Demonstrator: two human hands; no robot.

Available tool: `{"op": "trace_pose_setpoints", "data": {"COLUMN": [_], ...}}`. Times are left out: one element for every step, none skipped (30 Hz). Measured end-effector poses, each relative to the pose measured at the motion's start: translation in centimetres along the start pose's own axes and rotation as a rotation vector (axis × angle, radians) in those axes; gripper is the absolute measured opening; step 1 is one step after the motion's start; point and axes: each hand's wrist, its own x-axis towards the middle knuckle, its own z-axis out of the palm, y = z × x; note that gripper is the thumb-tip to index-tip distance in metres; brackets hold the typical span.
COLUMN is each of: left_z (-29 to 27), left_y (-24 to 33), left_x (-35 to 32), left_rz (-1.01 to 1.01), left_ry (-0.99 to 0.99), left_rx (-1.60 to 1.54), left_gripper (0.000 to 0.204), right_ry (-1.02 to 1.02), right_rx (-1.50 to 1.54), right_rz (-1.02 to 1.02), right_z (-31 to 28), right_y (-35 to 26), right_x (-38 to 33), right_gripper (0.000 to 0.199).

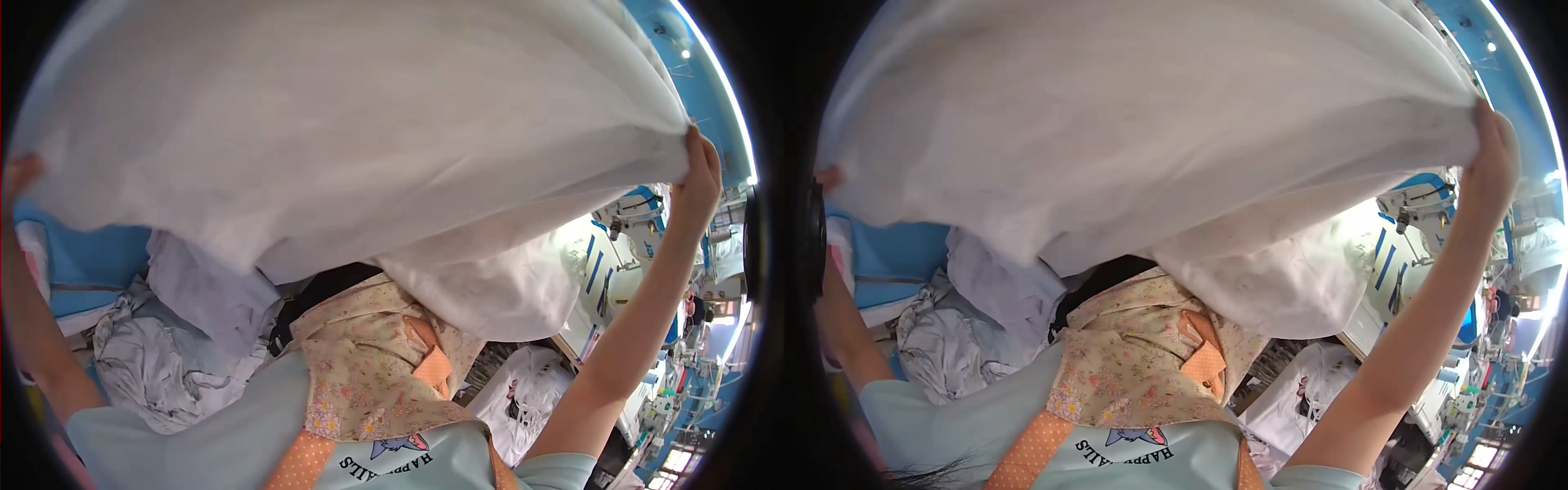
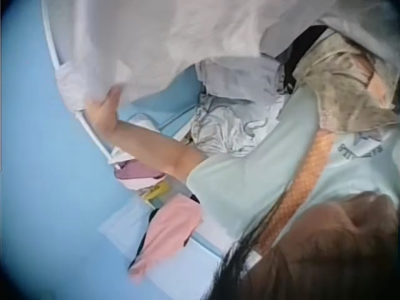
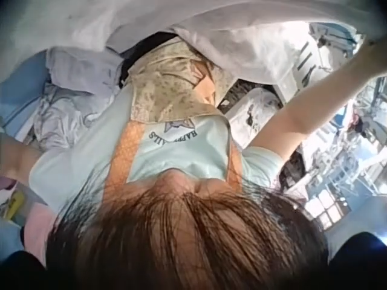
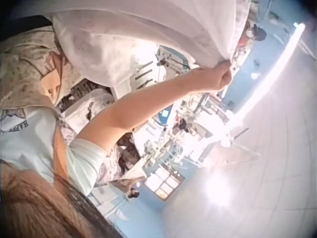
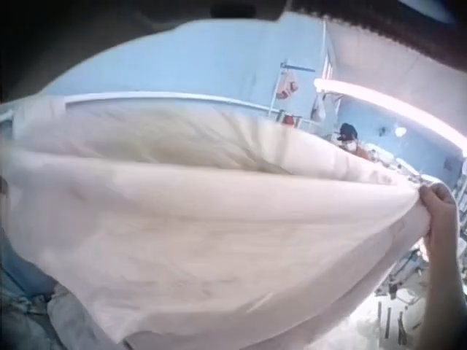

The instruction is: Sewing white fabric pieces together using an industrial sewing machine.

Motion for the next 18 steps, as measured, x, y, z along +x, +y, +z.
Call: {"op": "trace_pose_setpoints", "data": {"left_z": [0.9, 1.3, 1.3, 0.2, -1.0, -3.2, -5.2, -7.2, -9.3, -11.1, -12.7, -13.9, -14.9, -15.6, -15.9, -15.3, -13.7, -12.6], "left_y": [-0.9, -2.2, -3.5, -5.0, -6.1, -6.6, -6.1, -4.3, -1.3, 2.7, 7.6, 12.9, 17.6, 21.9, 25.7, 28.0, 28.9, 29.8], "left_x": [-0.3, -0.3, 0.0, 0.2, 0.4, 1.4, 2.3, 3.4, 4.5, 5.6, 6.5, 7.4, 8.1, 8.8, 9.6, 10.9, 12.3, 13.2], "left_rz": [-0.064, -0.125, -0.098, -0.193, -0.199, -0.205, -0.161, -0.145, 0.057, 0.206, 0.373, 0.539, 0.698, 0.832, 0.937, 1.01, 1.155, 1.133], "left_ry": [-0.04, -0.038, 0.057, 0.126, 0.251, 0.493, 0.694, 0.826, 0.851, 0.866, 0.846, 0.801, 0.738, 0.666, 0.603, 0.586, 0.654, 0.677], "left_rx": [0.066, 0.067, -0.023, -0.175, -0.337, -0.672, -0.831, -0.888, -0.833, -0.817, -0.806, -0.799, -0.79, -0.767, -0.729, -0.7, -0.68, -0.679], "left_gripper": [0.043, 0.042, 0.041, 0.041, 0.041, 0.041, 0.041, 0.041, 0.041, 0.041, 0.041, 0.041, 0.041, 0.042, 0.042, 0.042, 0.065, 0.089], "right_ry": [0.032, -0.026, 0.026, -0.095, -0.044, -0.177, -0.197, -0.324, -0.446, -0.439, -0.513, -0.505, -0.57, -0.684, -0.847, -0.768, -0.777, -0.787], "right_rx": [-0.012, -0.088, -0.138, -0.185, -0.226, -0.186, -0.173, -0.188, -0.148, -0.149, -0.043, -0.038, 0.071, 0.046, 0.104, 0.07, -0.122, -0.384], "right_rz": [0.007, -0.105, -0.086, -0.101, 0.077, 0.045, 0.136, 0.134, 0.152, 0.16, 0.063, 0.106, 0.033, 0.237, 0.348, 0.129, -0.002, -0.243], "right_z": [0.0, 0.0, 0.5, 1.1, 1.9, 3.2, 4.7, 5.2, 6.1, 7.5, 9.2, 11.1, 12.8, 14.2, 15.1, 15.7, 15.4, 14.1], "right_y": [0.1, 0.2, 0.6, 0.9, 1.3, 2.1, 2.5, 1.7, 0.6, -0.9, -2.5, -3.9, -5.0, -5.4, -5.5, -5.3, -4.6, -3.8], "right_x": [-0.2, -0.4, -0.9, -1.6, -2.6, -4.0, -5.2, -6.6, -8.3, -9.0, -9.9, -10.9, -11.6, -12.2, -12.4, -13.6, -13.7, -13.3], "right_gripper": [0.017, 0.017, 0.017, 0.016, 0.016, 0.017, 0.019, 0.023, 0.027, 0.035, 0.044, 0.05, 0.056, 0.06, 0.065, 0.062, 0.059, 0.055]}}
